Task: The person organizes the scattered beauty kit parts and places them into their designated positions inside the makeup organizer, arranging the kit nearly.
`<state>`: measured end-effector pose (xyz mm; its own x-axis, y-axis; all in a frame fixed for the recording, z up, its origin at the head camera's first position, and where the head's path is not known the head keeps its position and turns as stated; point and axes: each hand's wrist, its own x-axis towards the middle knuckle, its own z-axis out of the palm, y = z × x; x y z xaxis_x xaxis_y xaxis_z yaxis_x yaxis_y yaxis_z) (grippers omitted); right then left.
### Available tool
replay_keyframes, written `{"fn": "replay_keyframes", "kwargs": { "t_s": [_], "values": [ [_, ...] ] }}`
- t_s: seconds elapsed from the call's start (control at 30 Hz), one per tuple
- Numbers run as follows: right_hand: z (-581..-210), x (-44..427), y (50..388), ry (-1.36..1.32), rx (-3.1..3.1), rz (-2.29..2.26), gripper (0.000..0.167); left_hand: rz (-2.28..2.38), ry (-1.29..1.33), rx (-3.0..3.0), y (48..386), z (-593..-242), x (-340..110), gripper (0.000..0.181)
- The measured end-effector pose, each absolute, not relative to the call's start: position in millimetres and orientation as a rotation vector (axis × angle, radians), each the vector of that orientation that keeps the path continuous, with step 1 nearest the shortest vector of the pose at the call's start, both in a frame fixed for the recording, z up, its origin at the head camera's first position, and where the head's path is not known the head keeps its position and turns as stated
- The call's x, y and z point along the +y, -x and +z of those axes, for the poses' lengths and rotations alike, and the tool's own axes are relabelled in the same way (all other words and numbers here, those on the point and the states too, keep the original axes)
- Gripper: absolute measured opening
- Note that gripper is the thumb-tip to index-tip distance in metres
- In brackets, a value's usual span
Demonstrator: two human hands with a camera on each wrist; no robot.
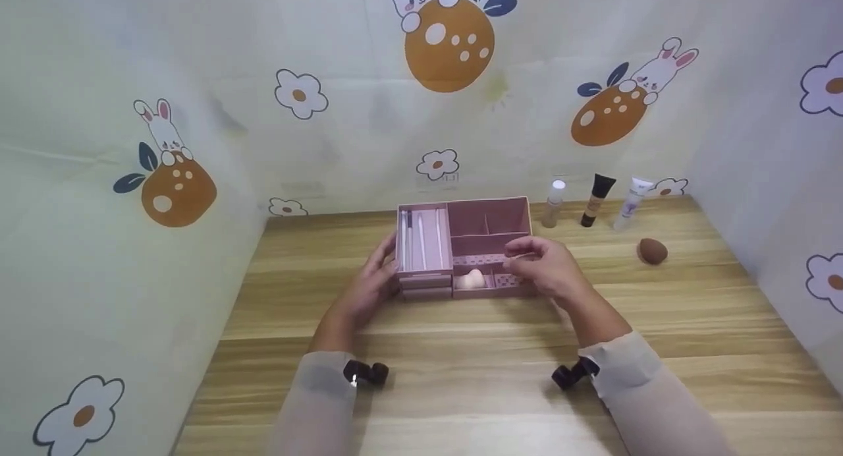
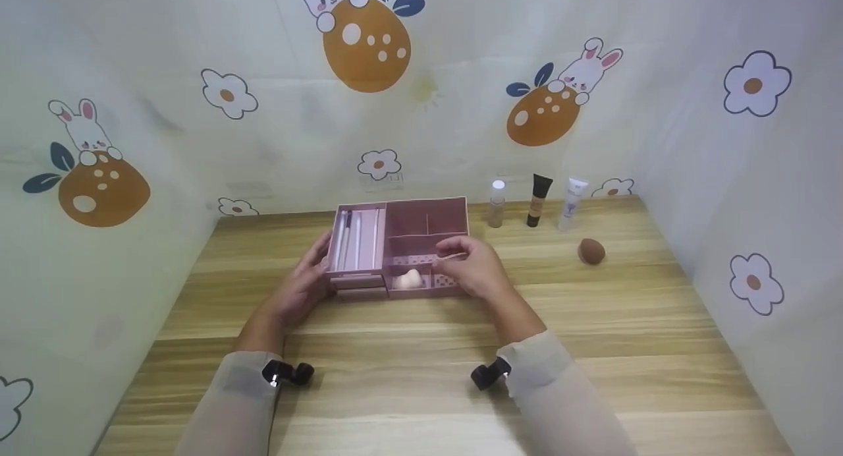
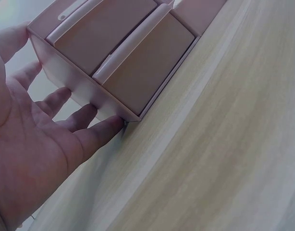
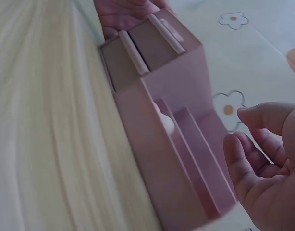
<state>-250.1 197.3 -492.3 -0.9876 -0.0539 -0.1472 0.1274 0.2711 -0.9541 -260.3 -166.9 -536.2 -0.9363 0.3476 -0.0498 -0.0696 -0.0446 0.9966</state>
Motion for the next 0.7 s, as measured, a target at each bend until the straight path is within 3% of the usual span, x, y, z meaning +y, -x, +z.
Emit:
{"fn": "replay_keyframes", "kwargs": {
  "t_s": [0.37, 0.7],
  "values": [
    [-483.5, 259.6, 243.0, -0.055, 2.489, -1.819, 0.048, 2.126, -0.364, 1.827, 262.3, -537.5, -163.9, 0.068],
    [-484.3, 314.5, 243.7, -0.215, 2.46, -1.88, 0.046, 2.1, -0.356, 1.857, 260.4, -537.4, -166.9, 0.068]
  ]
}}
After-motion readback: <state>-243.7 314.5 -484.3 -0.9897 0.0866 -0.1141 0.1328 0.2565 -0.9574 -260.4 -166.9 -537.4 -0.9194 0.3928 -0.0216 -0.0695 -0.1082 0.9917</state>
